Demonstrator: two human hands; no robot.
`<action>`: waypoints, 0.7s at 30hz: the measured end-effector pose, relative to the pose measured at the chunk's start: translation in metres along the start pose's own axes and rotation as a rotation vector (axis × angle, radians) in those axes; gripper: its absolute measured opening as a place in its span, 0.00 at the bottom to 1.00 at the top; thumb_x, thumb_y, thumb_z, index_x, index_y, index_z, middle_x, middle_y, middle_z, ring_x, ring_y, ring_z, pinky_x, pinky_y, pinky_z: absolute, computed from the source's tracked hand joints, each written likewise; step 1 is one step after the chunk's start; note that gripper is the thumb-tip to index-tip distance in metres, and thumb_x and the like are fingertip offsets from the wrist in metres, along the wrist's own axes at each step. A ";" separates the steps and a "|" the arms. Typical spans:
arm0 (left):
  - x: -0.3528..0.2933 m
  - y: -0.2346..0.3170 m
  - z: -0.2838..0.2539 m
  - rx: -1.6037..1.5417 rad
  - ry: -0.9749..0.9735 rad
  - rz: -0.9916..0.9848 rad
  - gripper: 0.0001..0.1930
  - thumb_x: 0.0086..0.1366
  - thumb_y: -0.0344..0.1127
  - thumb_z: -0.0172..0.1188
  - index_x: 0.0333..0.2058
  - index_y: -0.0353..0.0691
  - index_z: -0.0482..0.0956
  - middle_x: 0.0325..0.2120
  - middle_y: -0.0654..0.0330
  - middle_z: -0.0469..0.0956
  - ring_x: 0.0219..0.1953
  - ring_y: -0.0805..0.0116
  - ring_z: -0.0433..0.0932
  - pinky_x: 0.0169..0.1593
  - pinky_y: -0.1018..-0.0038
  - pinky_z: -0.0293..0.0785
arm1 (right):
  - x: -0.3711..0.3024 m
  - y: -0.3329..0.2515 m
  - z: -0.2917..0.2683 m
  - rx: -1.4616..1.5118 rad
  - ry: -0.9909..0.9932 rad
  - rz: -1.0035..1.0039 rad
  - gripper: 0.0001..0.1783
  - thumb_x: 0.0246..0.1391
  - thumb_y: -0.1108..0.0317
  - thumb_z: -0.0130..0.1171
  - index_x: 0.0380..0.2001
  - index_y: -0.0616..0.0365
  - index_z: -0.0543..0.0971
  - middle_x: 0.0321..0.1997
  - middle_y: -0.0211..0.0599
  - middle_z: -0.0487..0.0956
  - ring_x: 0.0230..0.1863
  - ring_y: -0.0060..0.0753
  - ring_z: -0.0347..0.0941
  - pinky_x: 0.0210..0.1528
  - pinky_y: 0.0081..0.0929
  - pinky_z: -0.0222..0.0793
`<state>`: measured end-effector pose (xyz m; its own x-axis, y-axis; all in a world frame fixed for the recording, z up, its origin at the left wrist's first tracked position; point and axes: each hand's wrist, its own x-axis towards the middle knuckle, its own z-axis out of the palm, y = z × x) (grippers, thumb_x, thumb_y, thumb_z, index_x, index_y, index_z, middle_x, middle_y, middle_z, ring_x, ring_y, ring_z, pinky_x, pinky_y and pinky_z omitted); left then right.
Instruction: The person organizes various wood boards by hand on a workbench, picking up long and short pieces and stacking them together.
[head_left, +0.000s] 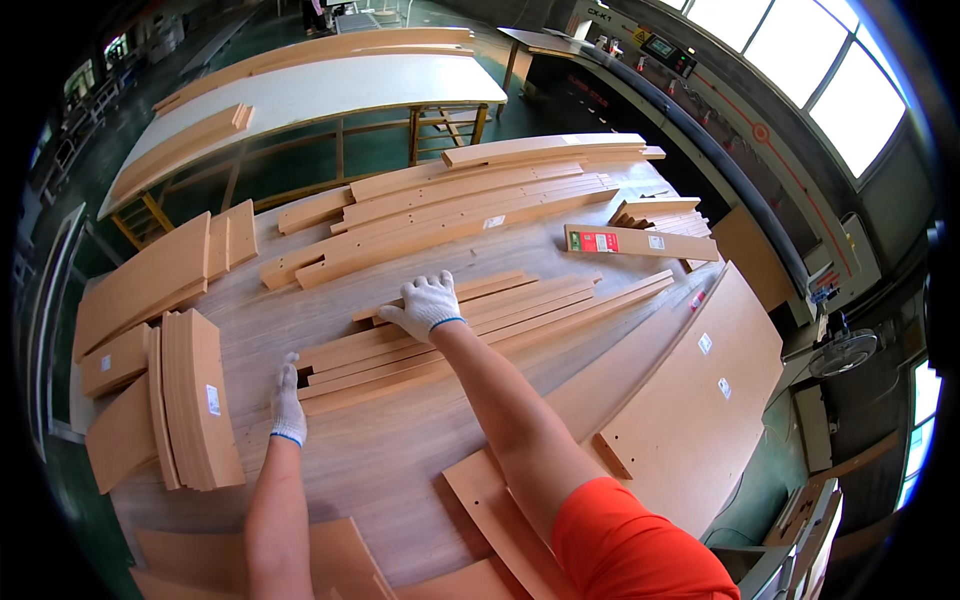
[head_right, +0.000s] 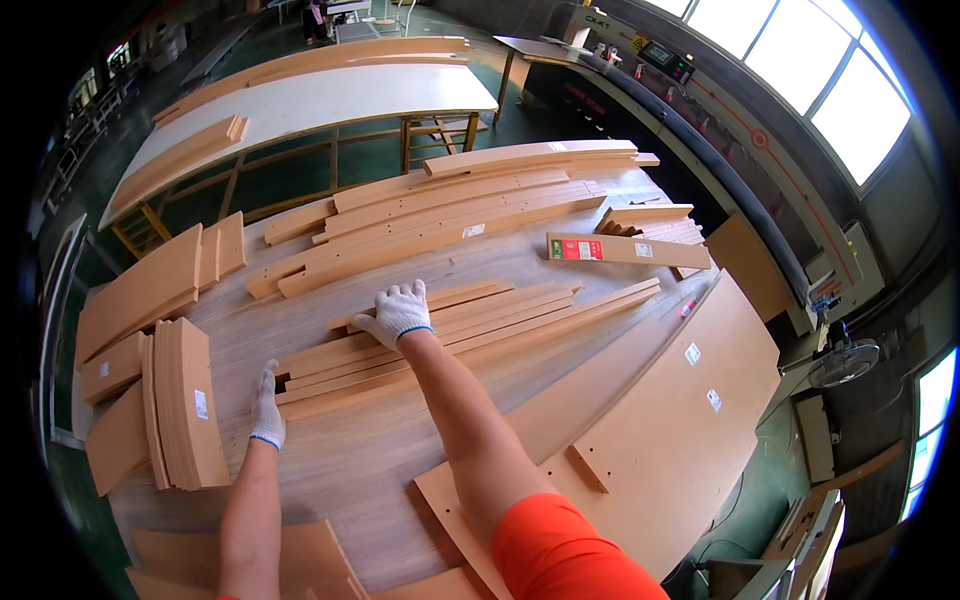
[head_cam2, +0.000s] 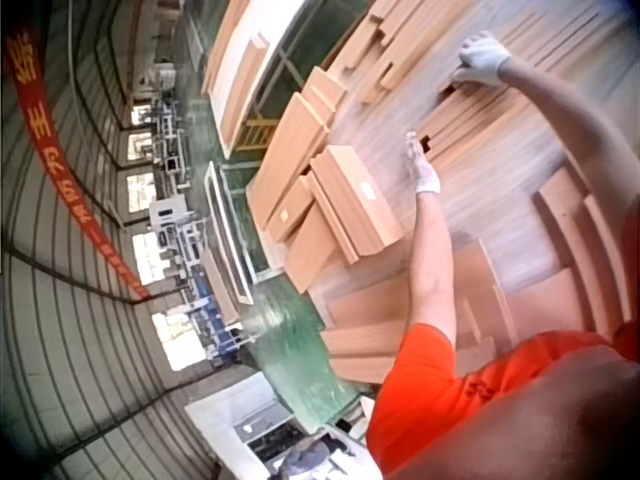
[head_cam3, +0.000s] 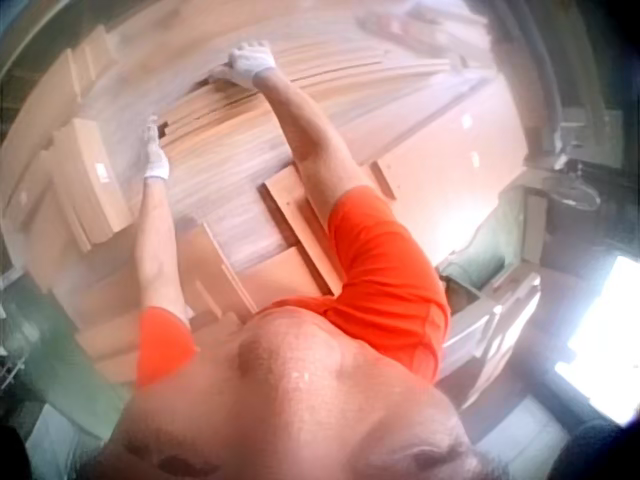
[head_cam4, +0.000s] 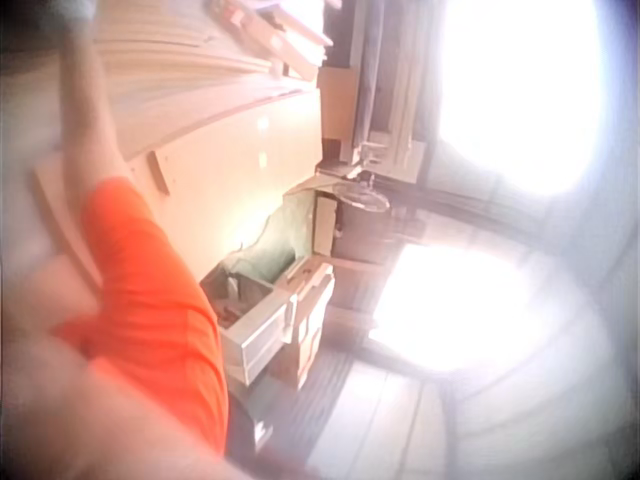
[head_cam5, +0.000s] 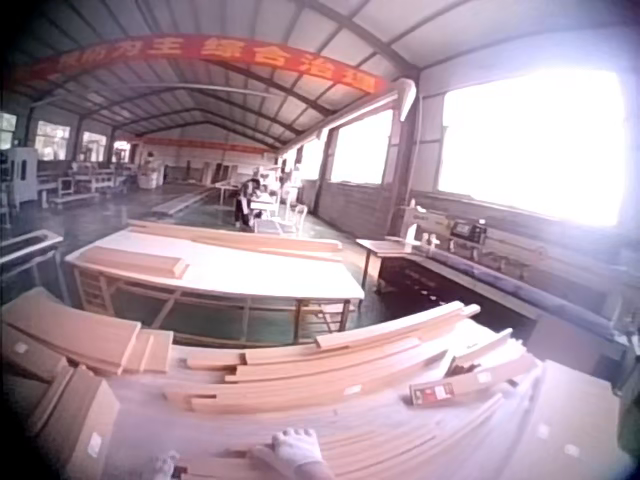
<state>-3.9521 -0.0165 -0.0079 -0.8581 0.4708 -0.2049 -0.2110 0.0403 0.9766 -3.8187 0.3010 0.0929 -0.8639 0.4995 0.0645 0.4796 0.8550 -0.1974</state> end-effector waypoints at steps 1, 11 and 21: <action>-0.002 0.004 0.002 -0.010 0.002 -0.012 0.32 0.77 0.58 0.54 0.69 0.44 0.71 0.70 0.61 0.68 0.74 0.64 0.60 0.76 0.63 0.54 | -0.007 0.000 0.002 -0.032 0.056 0.051 0.40 0.61 0.32 0.58 0.56 0.60 0.80 0.59 0.52 0.79 0.67 0.53 0.69 0.74 0.55 0.53; 0.018 -0.004 0.011 -0.286 -0.045 -0.217 0.39 0.71 0.72 0.52 0.65 0.44 0.74 0.59 0.57 0.78 0.62 0.62 0.75 0.67 0.64 0.69 | -0.457 0.001 -0.112 0.315 0.225 -0.064 0.35 0.56 0.50 0.72 0.60 0.60 0.75 0.64 0.53 0.74 0.65 0.60 0.70 0.70 0.56 0.65; -0.264 0.023 0.146 0.692 -0.071 0.429 0.33 0.71 0.38 0.64 0.67 0.25 0.66 0.68 0.37 0.67 0.71 0.45 0.66 0.75 0.58 0.59 | -0.850 0.054 -0.117 0.600 0.382 1.533 0.37 0.55 0.48 0.71 0.61 0.62 0.78 0.62 0.54 0.79 0.62 0.51 0.77 0.65 0.41 0.72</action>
<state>-3.6621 -0.0117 0.0776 -0.7620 0.6226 0.1781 0.4859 0.3679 0.7928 -3.0404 -0.0612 0.1417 0.4352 0.8389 -0.3269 0.5811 -0.5390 -0.6097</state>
